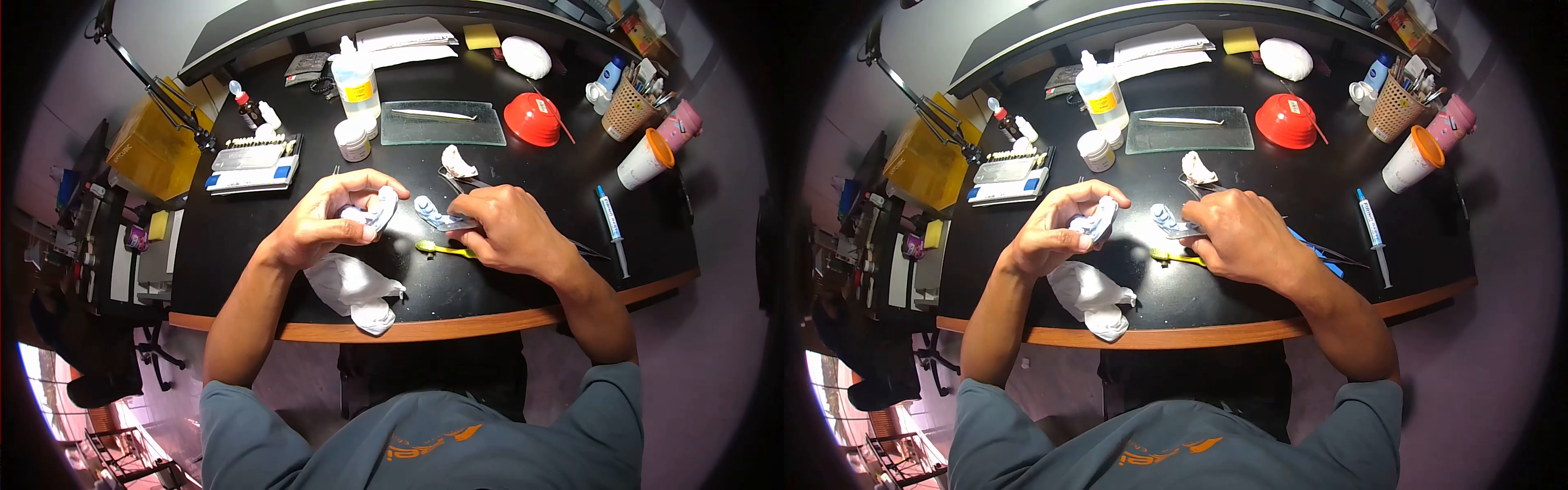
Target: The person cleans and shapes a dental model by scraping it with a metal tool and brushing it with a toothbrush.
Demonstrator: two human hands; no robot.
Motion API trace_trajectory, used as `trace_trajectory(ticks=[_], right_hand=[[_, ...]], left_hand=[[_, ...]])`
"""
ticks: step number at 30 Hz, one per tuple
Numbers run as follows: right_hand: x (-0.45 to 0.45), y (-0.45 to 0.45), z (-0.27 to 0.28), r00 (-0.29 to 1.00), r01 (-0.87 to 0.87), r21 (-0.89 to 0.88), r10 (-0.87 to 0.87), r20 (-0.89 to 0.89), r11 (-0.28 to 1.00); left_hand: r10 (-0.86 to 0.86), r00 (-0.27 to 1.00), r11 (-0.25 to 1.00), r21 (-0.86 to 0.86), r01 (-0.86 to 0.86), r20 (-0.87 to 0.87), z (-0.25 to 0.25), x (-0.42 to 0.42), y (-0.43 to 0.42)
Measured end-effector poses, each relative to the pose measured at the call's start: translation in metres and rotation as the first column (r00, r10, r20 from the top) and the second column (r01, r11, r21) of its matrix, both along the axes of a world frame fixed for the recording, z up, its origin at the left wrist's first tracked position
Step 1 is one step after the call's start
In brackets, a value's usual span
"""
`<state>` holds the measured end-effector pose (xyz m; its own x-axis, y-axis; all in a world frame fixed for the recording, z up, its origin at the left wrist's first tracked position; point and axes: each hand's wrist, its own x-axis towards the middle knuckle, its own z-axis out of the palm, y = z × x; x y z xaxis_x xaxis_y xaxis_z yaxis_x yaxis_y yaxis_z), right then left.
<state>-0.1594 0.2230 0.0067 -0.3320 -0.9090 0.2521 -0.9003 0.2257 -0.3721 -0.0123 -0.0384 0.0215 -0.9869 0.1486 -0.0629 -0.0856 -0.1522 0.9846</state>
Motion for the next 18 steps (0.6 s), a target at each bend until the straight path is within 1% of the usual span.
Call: trace_trajectory(ticks=[2, 5, 8, 9, 11, 12, 14, 15, 17, 18], right_hand=[[-0.002, -0.001, -0.002, 1.000, 0.001, 0.046, -0.001, -0.018, 0.999], [-0.003, -0.001, 0.002, 0.999, 0.034, 0.047, -0.034, -0.003, 0.998], [-0.005, 0.001, 0.007, 0.996, 0.078, 0.033, -0.076, -0.040, 0.996], [-0.006, 0.001, 0.004, 0.996, 0.081, -0.041, -0.083, -0.042, 0.996], [-0.007, 0.002, 0.005, 0.995, 0.096, -0.088, -0.097, -0.012, 0.991], [-0.007, 0.001, 0.007, 0.995, 0.103, -0.110, -0.104, 0.003, 0.989], [-0.003, 0.000, 0.015, 0.998, 0.055, -0.236, -0.045, 0.048, 0.970], [0.001, -0.001, 0.019, 0.998, 0.030, -0.298, -0.011, 0.067, 0.954], [0.010, -0.005, 0.022, 0.998, -0.003, -0.463, 0.030, 0.052, 0.887], [0.015, -0.005, 0.023, 0.998, -0.018, -0.539, 0.050, 0.045, 0.842]], left_hand=[[-0.013, 1.000, 0.997, 0.073, 0.013, -0.002, 0.000, 0.000, 0.000], [-0.045, 0.999, 0.988, 0.146, 0.047, -0.020, -0.005, 0.000, -0.002], [-0.064, 0.997, 0.981, 0.184, 0.070, -0.041, -0.007, 0.000, -0.003], [-0.066, 0.997, 0.980, 0.187, 0.074, -0.047, -0.007, 0.001, -0.004], [-0.073, 0.996, 0.977, 0.194, 0.084, -0.059, -0.007, 0.001, -0.004], [-0.089, 0.993, 0.978, 0.184, 0.101, -0.075, -0.007, 0.000, -0.004], [-0.115, 0.988, 0.978, 0.164, 0.131, -0.106, -0.007, 0.000, -0.006], [-0.090, 0.989, 0.990, 0.102, 0.102, -0.116, -0.006, 0.001, -0.005], [-0.037, 0.990, 0.999, -0.021, 0.034, -0.138, -0.004, 0.001, -0.001], [0.006, 0.985, 0.989, -0.141, -0.031, -0.173, -0.001, 0.002, 0.002]])
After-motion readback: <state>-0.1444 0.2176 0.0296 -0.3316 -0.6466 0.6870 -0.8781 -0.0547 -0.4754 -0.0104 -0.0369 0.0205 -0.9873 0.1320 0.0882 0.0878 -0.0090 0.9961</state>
